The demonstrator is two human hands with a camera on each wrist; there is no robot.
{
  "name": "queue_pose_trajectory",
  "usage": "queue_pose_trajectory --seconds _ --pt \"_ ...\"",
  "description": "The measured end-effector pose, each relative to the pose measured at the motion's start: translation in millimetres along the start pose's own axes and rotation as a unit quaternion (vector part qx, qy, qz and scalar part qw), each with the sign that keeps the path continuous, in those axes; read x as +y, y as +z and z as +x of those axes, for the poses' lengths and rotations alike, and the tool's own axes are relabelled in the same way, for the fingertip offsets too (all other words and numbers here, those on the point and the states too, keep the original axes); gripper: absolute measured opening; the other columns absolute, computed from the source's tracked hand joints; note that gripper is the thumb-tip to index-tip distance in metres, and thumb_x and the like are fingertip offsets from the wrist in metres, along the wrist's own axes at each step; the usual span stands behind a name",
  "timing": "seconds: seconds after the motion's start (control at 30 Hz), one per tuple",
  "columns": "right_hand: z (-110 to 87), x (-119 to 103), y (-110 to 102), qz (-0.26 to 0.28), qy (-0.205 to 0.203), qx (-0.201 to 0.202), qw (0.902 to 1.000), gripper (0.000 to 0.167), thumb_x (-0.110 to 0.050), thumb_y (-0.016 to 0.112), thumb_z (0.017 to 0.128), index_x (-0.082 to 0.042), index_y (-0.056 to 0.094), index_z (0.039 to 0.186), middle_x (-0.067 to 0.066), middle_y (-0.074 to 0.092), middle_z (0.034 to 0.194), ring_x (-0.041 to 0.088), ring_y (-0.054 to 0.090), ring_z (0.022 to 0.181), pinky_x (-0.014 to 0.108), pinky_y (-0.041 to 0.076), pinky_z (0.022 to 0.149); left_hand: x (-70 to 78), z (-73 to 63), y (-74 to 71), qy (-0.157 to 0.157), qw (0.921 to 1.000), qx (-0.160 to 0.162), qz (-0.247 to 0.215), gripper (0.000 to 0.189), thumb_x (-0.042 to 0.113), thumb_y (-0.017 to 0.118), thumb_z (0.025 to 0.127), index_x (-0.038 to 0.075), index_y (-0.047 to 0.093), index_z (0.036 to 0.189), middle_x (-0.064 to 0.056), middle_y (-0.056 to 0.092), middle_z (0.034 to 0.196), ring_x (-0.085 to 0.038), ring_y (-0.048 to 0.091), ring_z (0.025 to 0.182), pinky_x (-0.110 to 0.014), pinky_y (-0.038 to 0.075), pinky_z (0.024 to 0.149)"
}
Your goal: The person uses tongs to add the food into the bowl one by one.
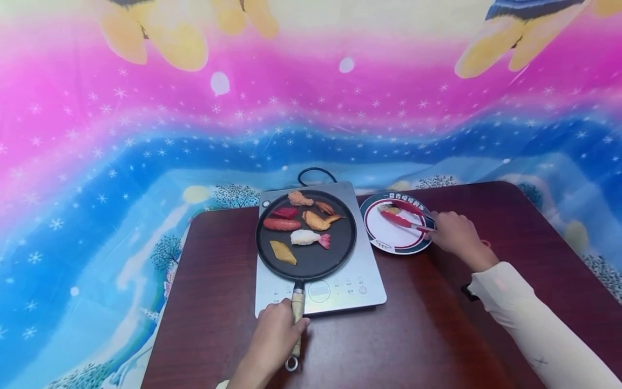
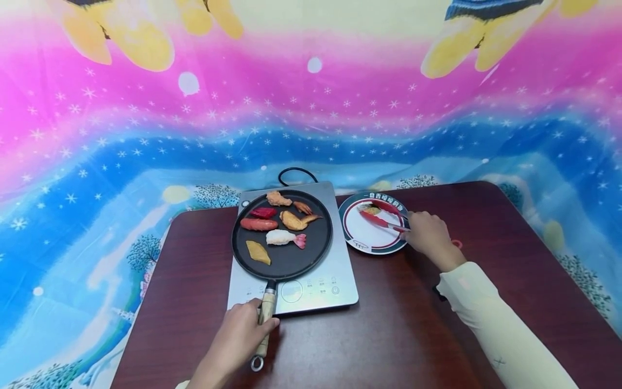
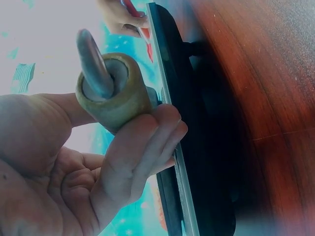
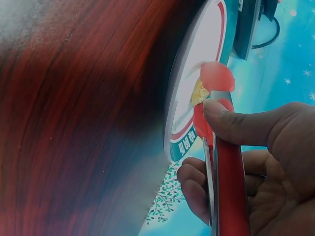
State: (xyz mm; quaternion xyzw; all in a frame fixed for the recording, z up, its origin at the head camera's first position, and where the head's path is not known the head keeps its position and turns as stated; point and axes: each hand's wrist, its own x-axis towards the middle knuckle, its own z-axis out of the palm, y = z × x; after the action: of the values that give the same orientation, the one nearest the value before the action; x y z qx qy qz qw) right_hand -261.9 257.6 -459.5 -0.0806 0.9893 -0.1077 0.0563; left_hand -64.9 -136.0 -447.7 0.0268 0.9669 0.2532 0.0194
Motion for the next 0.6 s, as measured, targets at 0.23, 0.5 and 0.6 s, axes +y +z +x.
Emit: queue_pose_trajectory --seconds 0.23,0.5,0.6 --pt "-5.4 2.4 -0.2 -0.002 0.003 -0.003 1.0000 0.065 -0.019 0.081 0.087 0.016 0.054 0.135 0.038 0.064 0.121 0.045 0.065 0.097 0.063 0.053 0.090 0.8 -1.2 -0.6 -0.005 1.0000 -0.001 -0.002 0.030 0.024 0.084 0.081 0.006 0.061 0.076 0.001 0.053 0.059 -0.017 0.057 0.057 -0.032 0.042 0.055" --pt "-9.9 4.4 2.1 0.003 0.000 0.006 1.0000 0.054 -0.016 0.081 0.087 0.014 0.061 0.128 0.033 0.069 0.110 0.035 0.063 0.083 0.059 0.055 0.084 0.4 -1.0 0.1 -0.001 1.0000 0.005 0.003 0.030 0.025 0.084 0.081 0.006 0.061 0.077 0.000 0.055 0.060 -0.019 0.058 0.058 -0.033 0.043 0.055" --pt "-9.5 6.0 2.2 -0.004 0.001 0.005 1.0000 0.056 -0.017 0.081 0.086 0.014 0.060 0.128 0.034 0.068 0.110 0.035 0.062 0.081 0.059 0.054 0.083 0.6 -0.9 0.4 -0.002 1.0000 0.005 0.004 0.030 0.025 0.085 0.081 0.006 0.061 0.077 0.000 0.055 0.060 -0.019 0.058 0.058 -0.033 0.043 0.055"
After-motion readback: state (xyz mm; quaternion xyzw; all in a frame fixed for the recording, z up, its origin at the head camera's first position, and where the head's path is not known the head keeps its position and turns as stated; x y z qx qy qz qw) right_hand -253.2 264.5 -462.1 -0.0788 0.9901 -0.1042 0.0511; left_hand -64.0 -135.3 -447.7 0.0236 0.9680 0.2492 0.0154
